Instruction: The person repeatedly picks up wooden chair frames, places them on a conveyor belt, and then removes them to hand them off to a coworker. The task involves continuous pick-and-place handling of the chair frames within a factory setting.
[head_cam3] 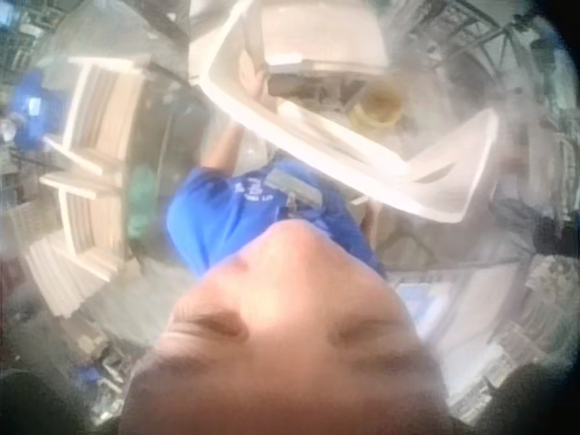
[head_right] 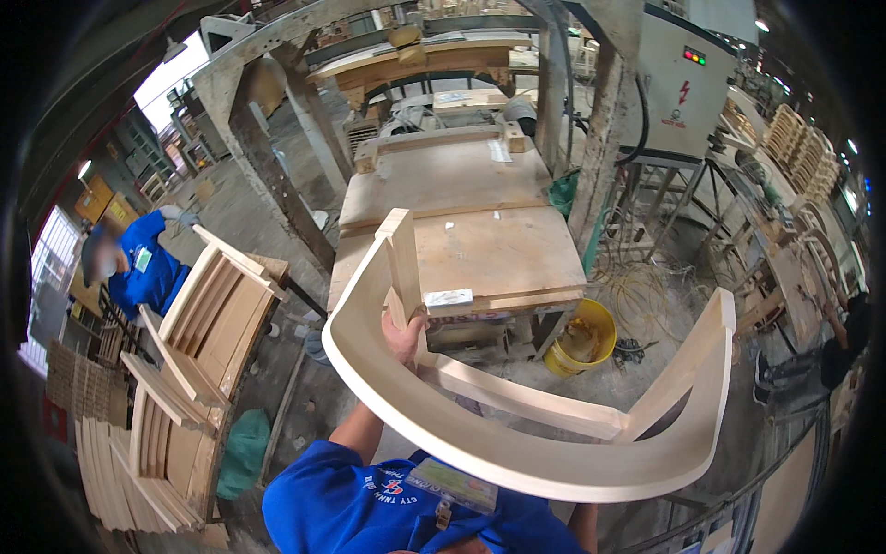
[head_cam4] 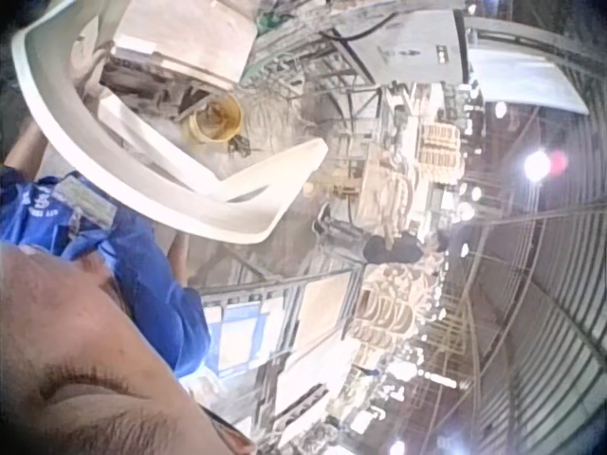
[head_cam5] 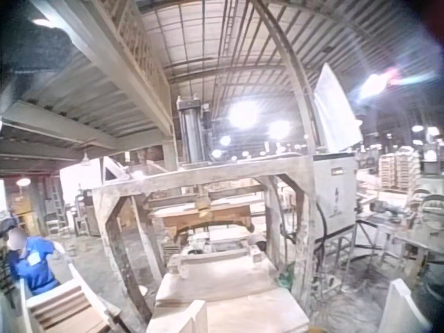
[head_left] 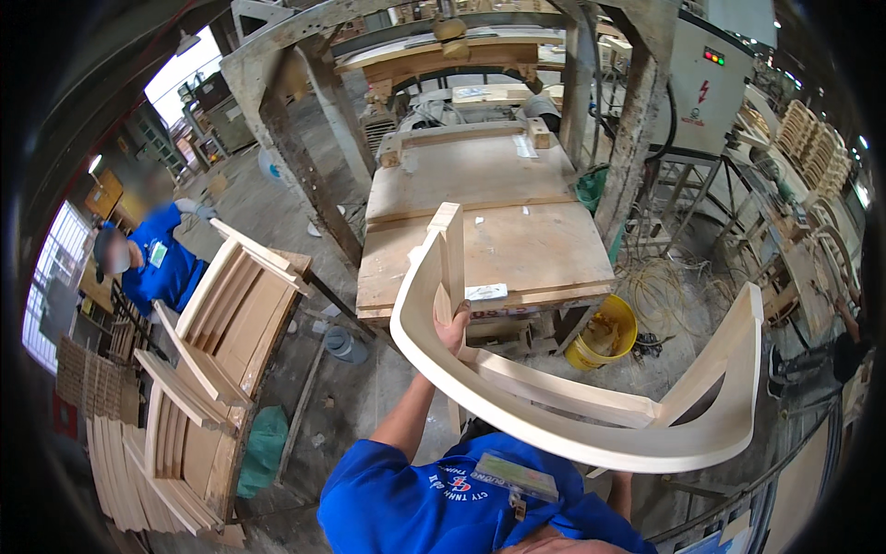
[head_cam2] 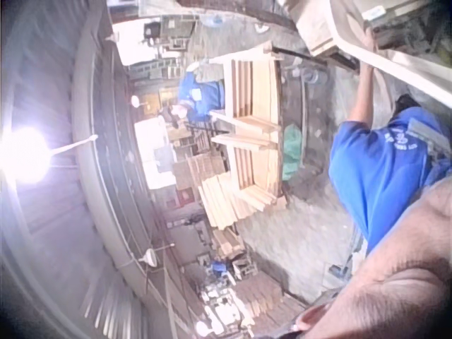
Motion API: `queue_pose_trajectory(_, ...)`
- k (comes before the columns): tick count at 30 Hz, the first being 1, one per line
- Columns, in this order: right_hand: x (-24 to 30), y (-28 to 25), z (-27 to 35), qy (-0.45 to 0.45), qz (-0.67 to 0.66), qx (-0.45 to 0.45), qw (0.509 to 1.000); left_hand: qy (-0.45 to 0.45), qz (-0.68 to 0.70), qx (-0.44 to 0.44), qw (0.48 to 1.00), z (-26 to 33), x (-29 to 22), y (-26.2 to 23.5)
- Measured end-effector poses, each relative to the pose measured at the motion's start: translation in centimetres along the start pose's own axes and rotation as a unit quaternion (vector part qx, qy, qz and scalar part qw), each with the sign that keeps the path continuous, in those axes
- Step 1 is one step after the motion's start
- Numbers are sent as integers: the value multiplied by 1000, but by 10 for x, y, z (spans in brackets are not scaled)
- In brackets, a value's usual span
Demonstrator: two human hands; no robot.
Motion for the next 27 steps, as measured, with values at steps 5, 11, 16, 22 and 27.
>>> queue_pose_trajectory(5,-32,-22,23,80,-30,-25,996,19,13,33,999,7,-13,19)
queue_pose_trajectory(11,-49,-41,31,94,-75,-46,992,-46,-4,75,996,20,7,33)
queue_pose_trajectory(16,-45,-46,20,50,-63,-66,995,37,-98,14,994,20,-6,37)
queue_pose_trajectory(22,-24,-55,36,100,-29,-89,991,52,-22,118,991,27,-37,73)
queue_pose_trajectory(27,-27,-63,49,134,-53,-89,986,20,-10,152,988,35,-29,82)
Point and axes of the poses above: each hand's wrist, its own z-axis away from the middle knuckle, its own y-axis out of the palm, x = y × z, the point moved 5 cm from there along -z, towards the middle knuckle, and after that the axes turned 12 degrees about y, right-handed, at the moved point
